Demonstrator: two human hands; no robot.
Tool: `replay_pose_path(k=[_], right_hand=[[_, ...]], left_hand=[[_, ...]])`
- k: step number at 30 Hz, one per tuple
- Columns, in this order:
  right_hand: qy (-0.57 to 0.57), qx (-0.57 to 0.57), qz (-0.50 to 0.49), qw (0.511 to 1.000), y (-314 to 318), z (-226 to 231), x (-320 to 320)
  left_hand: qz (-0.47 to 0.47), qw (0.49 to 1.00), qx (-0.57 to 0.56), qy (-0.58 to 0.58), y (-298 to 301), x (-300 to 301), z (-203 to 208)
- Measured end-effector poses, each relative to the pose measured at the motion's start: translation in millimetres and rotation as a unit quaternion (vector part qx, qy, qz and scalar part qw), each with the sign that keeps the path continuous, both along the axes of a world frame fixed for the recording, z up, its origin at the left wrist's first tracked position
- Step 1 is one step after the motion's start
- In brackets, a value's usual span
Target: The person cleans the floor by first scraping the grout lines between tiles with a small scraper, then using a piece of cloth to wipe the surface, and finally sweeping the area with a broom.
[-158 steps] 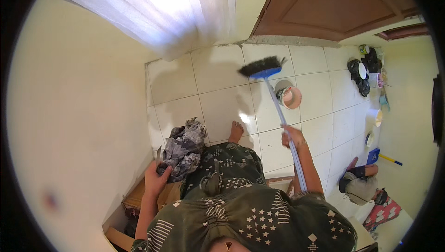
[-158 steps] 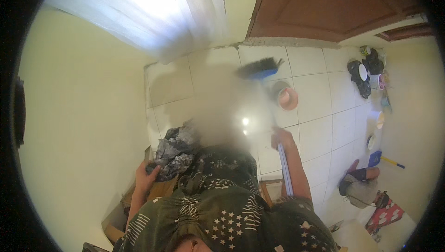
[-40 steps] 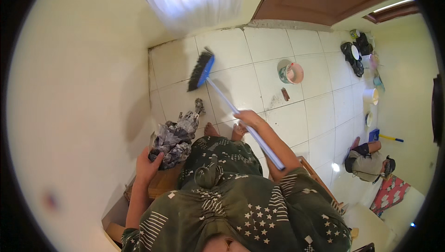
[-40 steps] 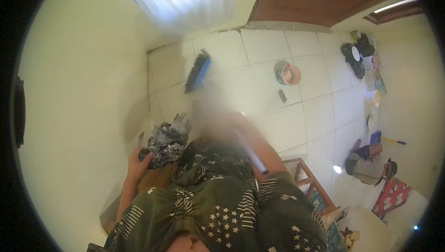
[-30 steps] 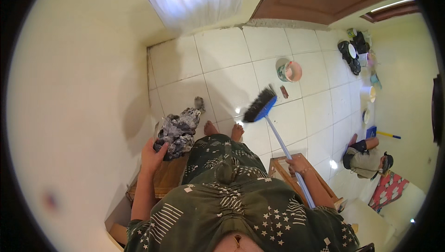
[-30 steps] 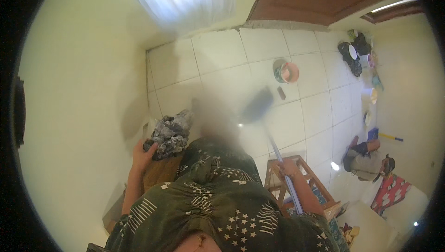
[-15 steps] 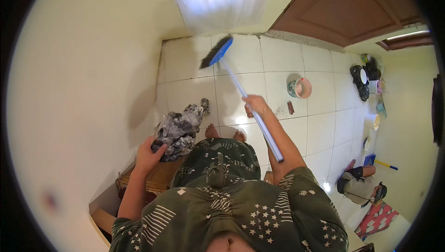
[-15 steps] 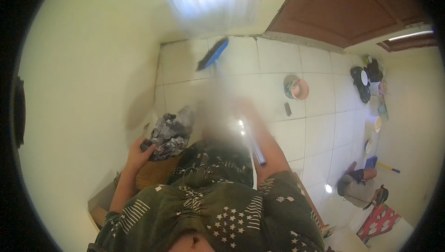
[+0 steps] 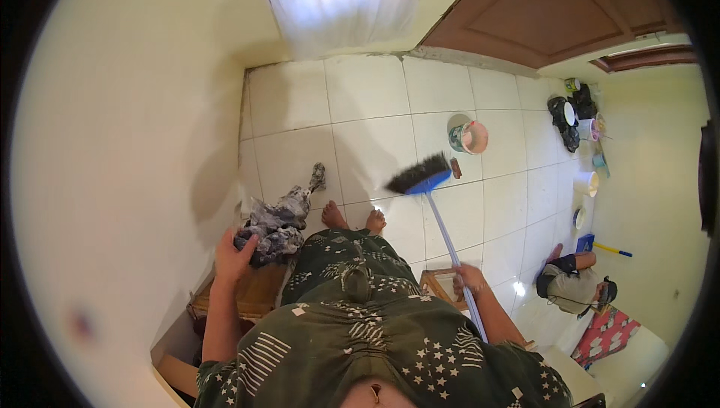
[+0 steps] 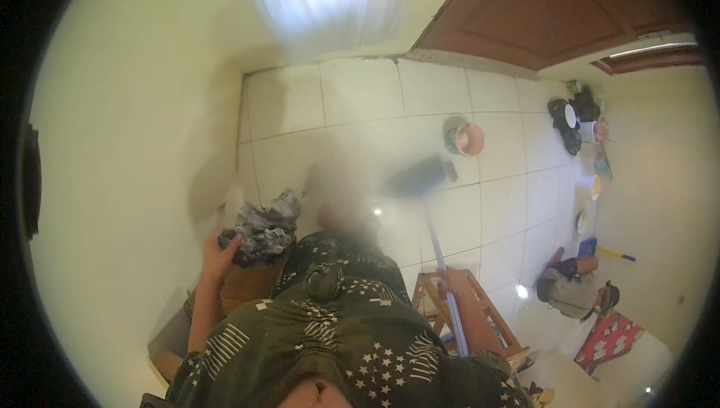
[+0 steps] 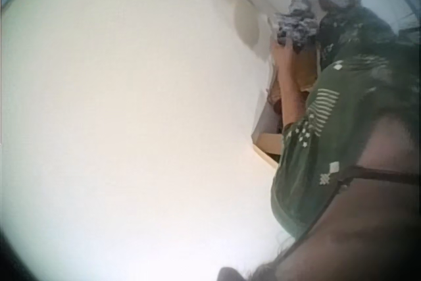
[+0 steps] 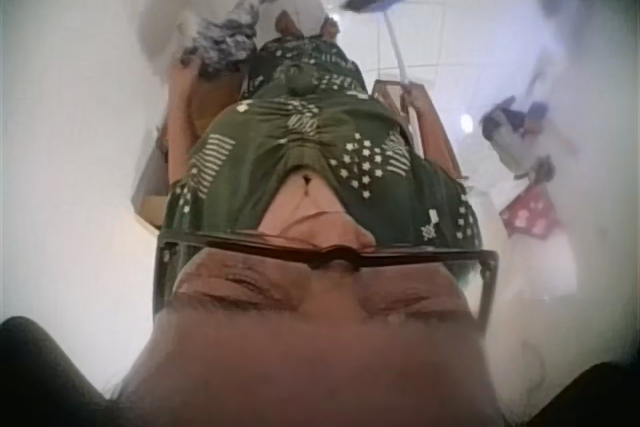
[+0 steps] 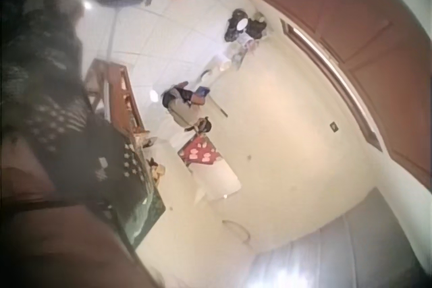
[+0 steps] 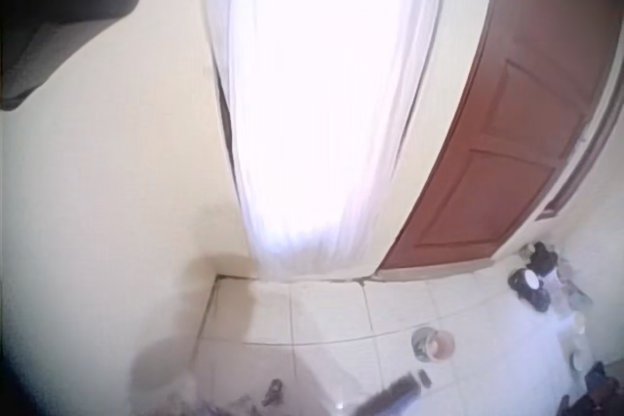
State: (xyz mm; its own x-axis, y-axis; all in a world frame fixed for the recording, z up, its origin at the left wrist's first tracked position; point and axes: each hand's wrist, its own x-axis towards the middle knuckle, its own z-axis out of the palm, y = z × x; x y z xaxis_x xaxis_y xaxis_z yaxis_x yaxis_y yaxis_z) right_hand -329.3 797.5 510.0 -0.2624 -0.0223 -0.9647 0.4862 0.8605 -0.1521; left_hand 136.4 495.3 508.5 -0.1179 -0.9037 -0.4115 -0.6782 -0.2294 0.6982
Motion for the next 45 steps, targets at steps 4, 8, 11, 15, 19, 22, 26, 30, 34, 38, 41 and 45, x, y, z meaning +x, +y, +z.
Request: replay_pose_path(k=[4,8,11,15,19,22,26,30,34,38,41,45], right_hand=[[0.118,-0.005,0.311,0.943,64,19,10],[0.083,-0.028,0.346,0.934,-28,38,57],[0.049,-0.156,0.352,0.922,-103,-29,86],[-0.077,-0.226,0.272,0.932,-196,-130,122],[-0.065,-0.191,0.365,0.909,-172,-223,105],[0.131,-0.223,0.583,0.77,-53,-252,31],[0.112,-0.083,0.462,0.876,2,-106,35],[0.097,0.113,0.345,0.927,79,-27,-5],[0.123,0.039,0.391,0.911,36,38,13],[0.04,-0.082,0.429,0.899,-59,12,59],[-0.006,-0.125,0.441,0.889,-151,-46,109],[-0.049,-0.199,0.402,0.892,-233,-175,169]], left_hand=[[0.028,0.999,0.019,-0.021,10,0,-9],[0.062,0.997,0.035,0.013,22,6,-16],[0.121,0.989,0.06,0.061,36,18,-37],[0.189,0.969,0.08,0.141,41,15,-42],[0.176,0.973,0.109,0.102,36,22,-43],[0.143,0.971,0.088,0.168,27,11,-50],[0.169,0.973,0.084,0.133,37,29,-38],[0.119,0.978,0.085,0.149,15,8,-25],[0.105,0.981,0.115,0.115,-2,10,-11],[0.111,0.975,0.166,0.094,-12,7,0],[0.113,0.977,0.164,0.081,-6,13,-12],[0.114,0.976,0.173,0.071,-1,17,-21]])
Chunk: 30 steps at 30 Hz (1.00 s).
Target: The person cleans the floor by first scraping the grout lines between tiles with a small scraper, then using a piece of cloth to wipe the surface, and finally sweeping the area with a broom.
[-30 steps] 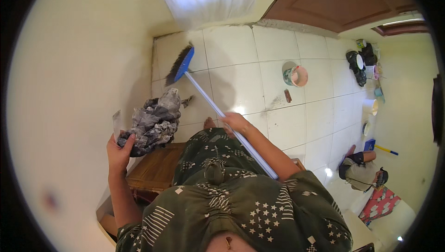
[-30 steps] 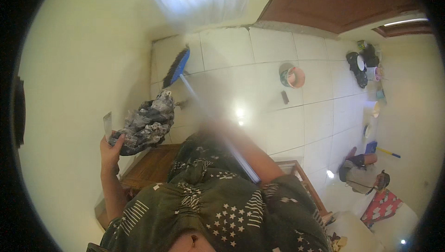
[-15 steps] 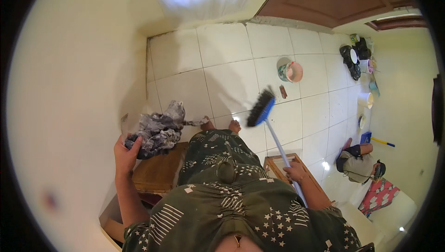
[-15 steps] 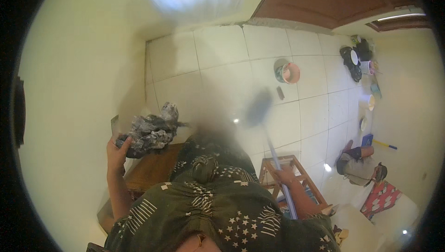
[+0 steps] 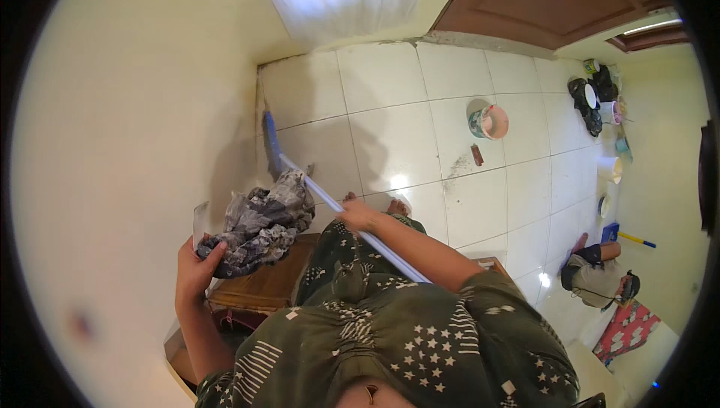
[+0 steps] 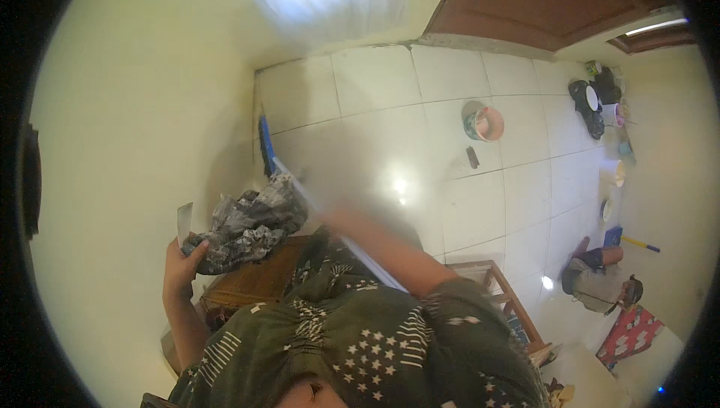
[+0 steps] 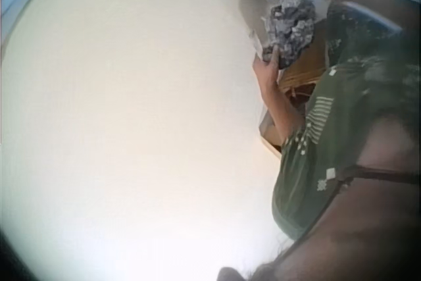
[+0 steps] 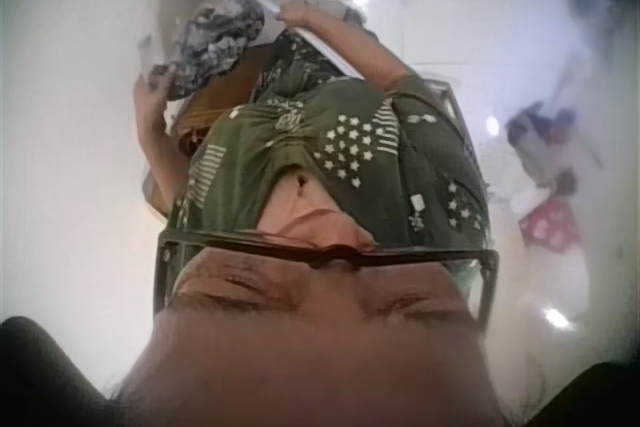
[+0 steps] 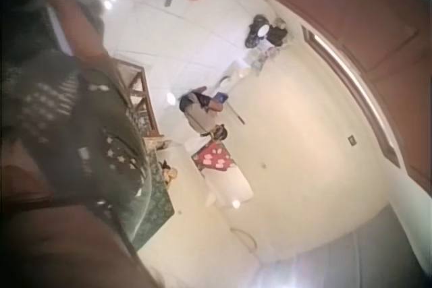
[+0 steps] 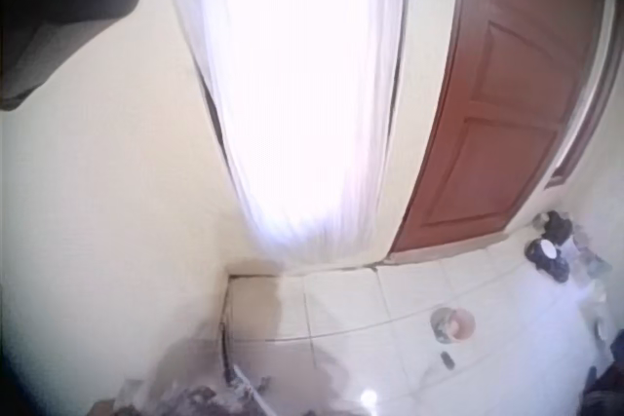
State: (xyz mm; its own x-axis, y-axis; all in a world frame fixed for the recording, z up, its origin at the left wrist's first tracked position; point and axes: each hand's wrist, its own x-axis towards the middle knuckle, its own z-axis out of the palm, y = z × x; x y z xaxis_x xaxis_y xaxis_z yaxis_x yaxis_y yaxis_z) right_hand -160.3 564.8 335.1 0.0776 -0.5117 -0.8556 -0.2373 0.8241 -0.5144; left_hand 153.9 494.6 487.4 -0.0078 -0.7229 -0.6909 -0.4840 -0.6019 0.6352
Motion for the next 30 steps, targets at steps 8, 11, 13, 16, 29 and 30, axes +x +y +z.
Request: replay_pose_path(k=[8,11,13,16,29,30], right_hand=[[0.03,0.02,0.037,0.999,107,-76,-112],[0.023,0.132,-0.149,0.98,189,6,-161],[0.109,0.137,-0.132,0.976,217,67,-173],[0.183,0.14,-0.123,0.965,202,172,-153],[0.053,-0.107,-0.158,0.98,34,21,-116],[0.069,-0.143,-0.138,0.978,31,-4,-132]], left_hand=[[0.023,0.996,-0.054,0.065,11,9,-12],[0.044,0.995,-0.061,0.069,17,15,-12],[0.042,0.995,-0.057,0.071,9,11,-3],[0.02,0.999,-0.011,0.043,-7,1,26],[-0.042,0.998,-0.011,0.045,-25,-21,40],[-0.065,0.997,-0.015,0.038,-26,-29,42]])
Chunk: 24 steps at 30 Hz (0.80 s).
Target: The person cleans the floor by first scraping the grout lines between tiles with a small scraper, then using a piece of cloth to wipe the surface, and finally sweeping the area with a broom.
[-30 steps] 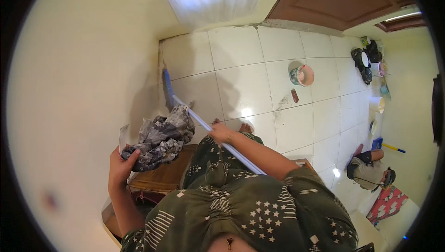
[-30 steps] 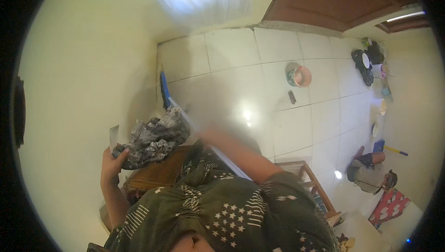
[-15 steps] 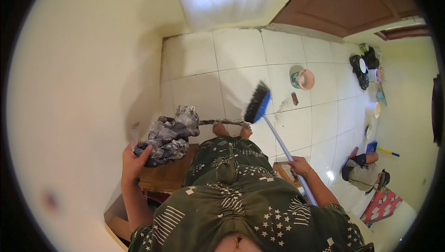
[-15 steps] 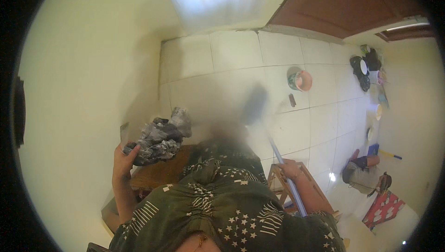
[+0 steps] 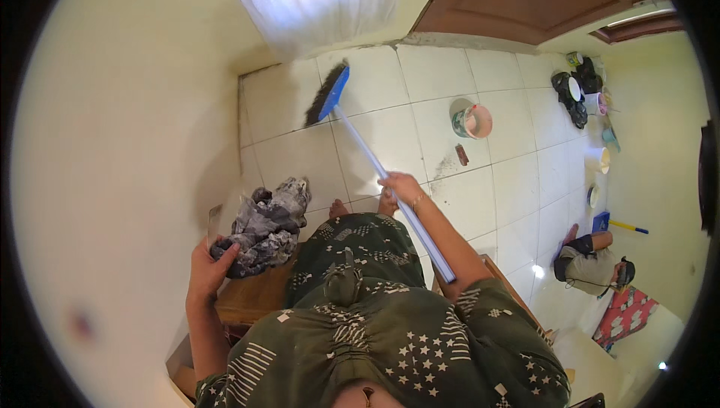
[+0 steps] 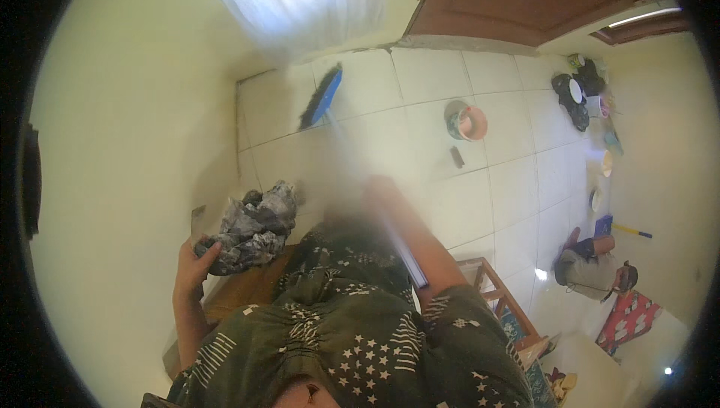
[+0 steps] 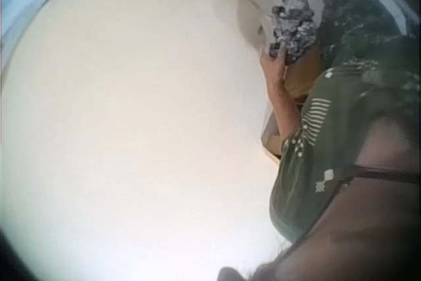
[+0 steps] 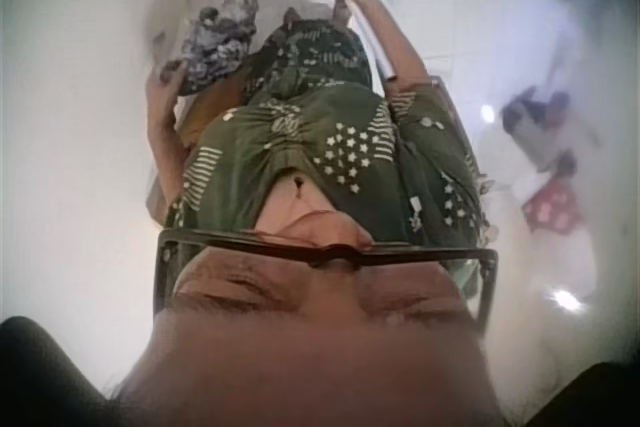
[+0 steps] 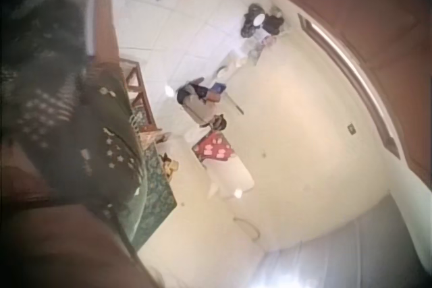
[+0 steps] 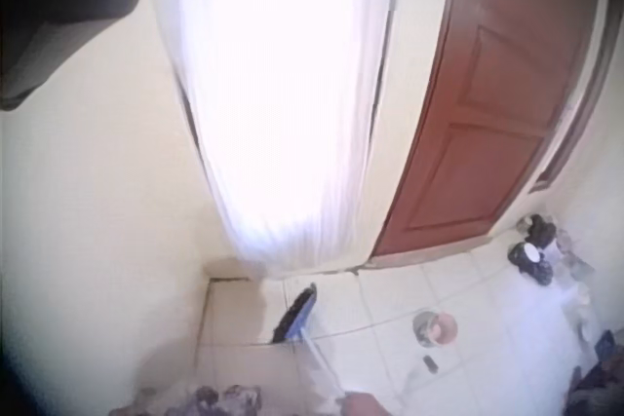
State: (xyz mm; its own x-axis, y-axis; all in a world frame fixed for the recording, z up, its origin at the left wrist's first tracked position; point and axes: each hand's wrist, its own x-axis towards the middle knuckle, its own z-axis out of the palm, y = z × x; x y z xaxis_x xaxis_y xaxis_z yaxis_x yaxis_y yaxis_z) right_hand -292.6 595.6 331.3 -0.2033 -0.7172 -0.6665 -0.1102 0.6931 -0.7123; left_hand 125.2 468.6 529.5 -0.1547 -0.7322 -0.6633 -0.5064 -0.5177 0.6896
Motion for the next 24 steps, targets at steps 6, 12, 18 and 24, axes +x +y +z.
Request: replay_pose_path(k=[6,12,18,24], right_hand=[[-0.038,0.111,-0.077,0.99,64,1,-57],[-0.117,0.286,-0.244,0.919,167,116,-64],[0.0,0.283,-0.157,0.946,254,166,-109],[0.171,0.299,0.048,0.938,224,244,-92]], left_hand=[[0.026,1.0,-0.008,0.008,15,10,-22],[0.068,0.997,-0.027,0.003,27,-1,-1],[0.039,0.998,-0.051,-0.004,16,-18,21],[0.012,0.997,-0.059,-0.043,12,-14,19]])
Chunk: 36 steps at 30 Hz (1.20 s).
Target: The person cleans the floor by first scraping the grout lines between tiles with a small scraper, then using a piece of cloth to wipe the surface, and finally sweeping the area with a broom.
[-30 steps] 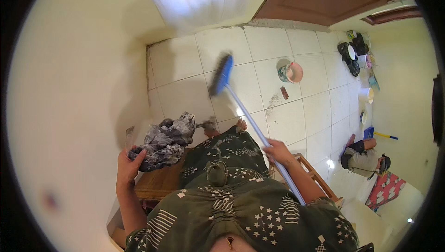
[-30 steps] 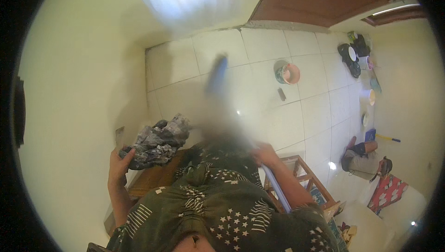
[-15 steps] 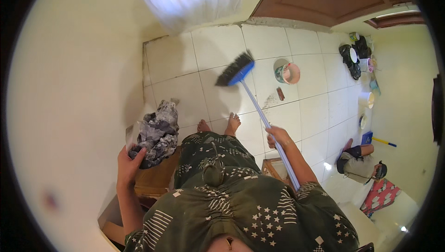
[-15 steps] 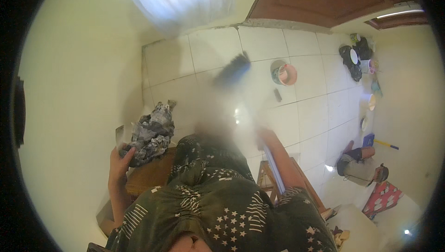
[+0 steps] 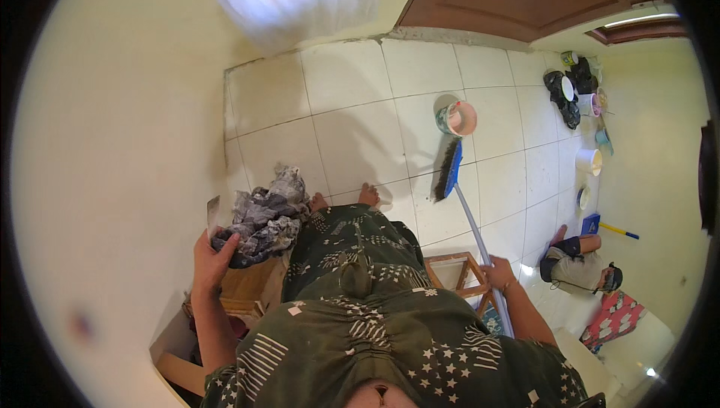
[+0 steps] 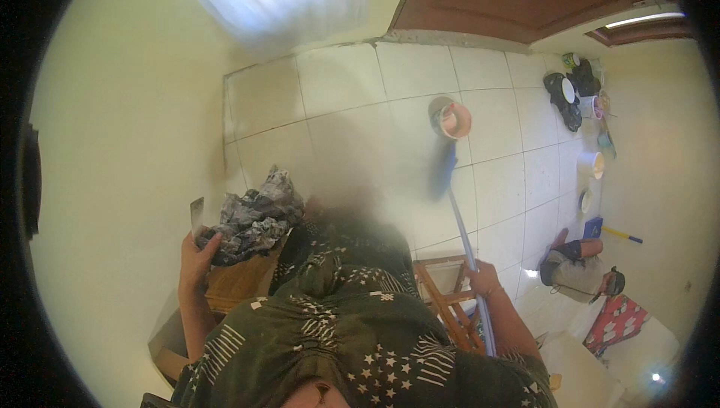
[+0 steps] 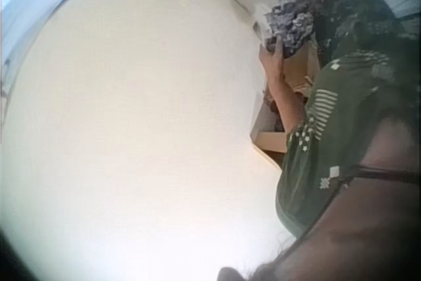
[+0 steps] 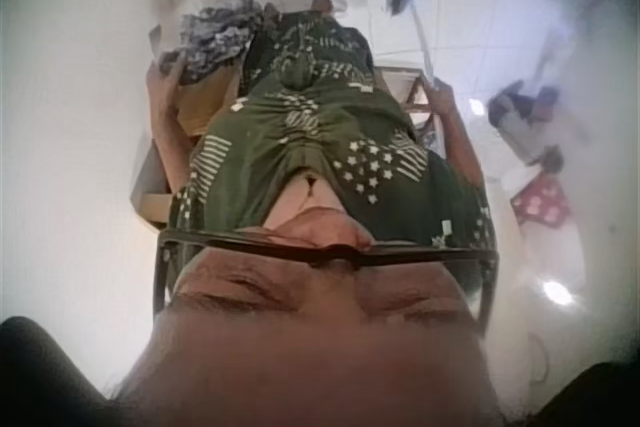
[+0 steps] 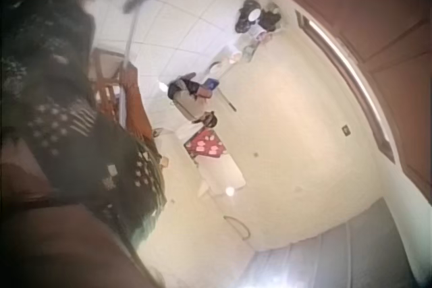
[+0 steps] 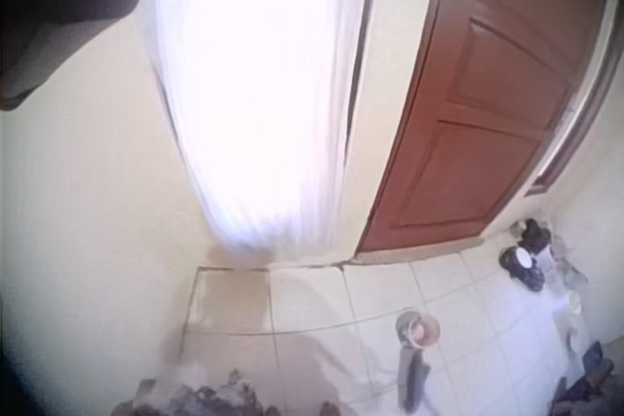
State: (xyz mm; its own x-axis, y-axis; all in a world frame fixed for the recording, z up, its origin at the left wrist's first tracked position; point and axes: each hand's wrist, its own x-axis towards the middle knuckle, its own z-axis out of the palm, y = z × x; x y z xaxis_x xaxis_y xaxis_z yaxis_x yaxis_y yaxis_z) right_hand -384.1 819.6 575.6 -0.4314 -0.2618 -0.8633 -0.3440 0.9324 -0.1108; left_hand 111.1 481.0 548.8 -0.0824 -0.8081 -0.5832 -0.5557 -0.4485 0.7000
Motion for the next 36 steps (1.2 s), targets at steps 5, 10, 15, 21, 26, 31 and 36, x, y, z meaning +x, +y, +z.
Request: replay_pose_path(k=[5,10,15,21,26,31,36], right_hand=[[-0.022,0.044,0.045,0.998,8,46,58],[-0.117,-0.025,0.039,0.992,67,-4,54],[-0.043,0.034,0.128,0.99,47,-23,16],[0.023,0.094,-0.105,0.99,3,22,-29],[-0.048,-0.09,0.185,0.977,1,44,-16],[-0.158,-0.033,0.126,0.979,-78,6,51],[-0.202,-0.079,0.106,0.97,-109,-91,23]], left_hand=[[-0.025,1.0,-0.003,0.0,-4,-21,24],[-0.058,0.998,-0.029,-0.02,-4,-42,59],[-0.036,0.998,-0.031,-0.035,-3,-33,58],[-0.044,0.994,-0.072,-0.069,6,-38,61],[-0.013,0.999,-0.042,-0.025,10,-36,61],[0.017,0.998,-0.063,-0.027,11,-41,73],[-0.001,0.997,-0.064,-0.033,3,-46,86]])
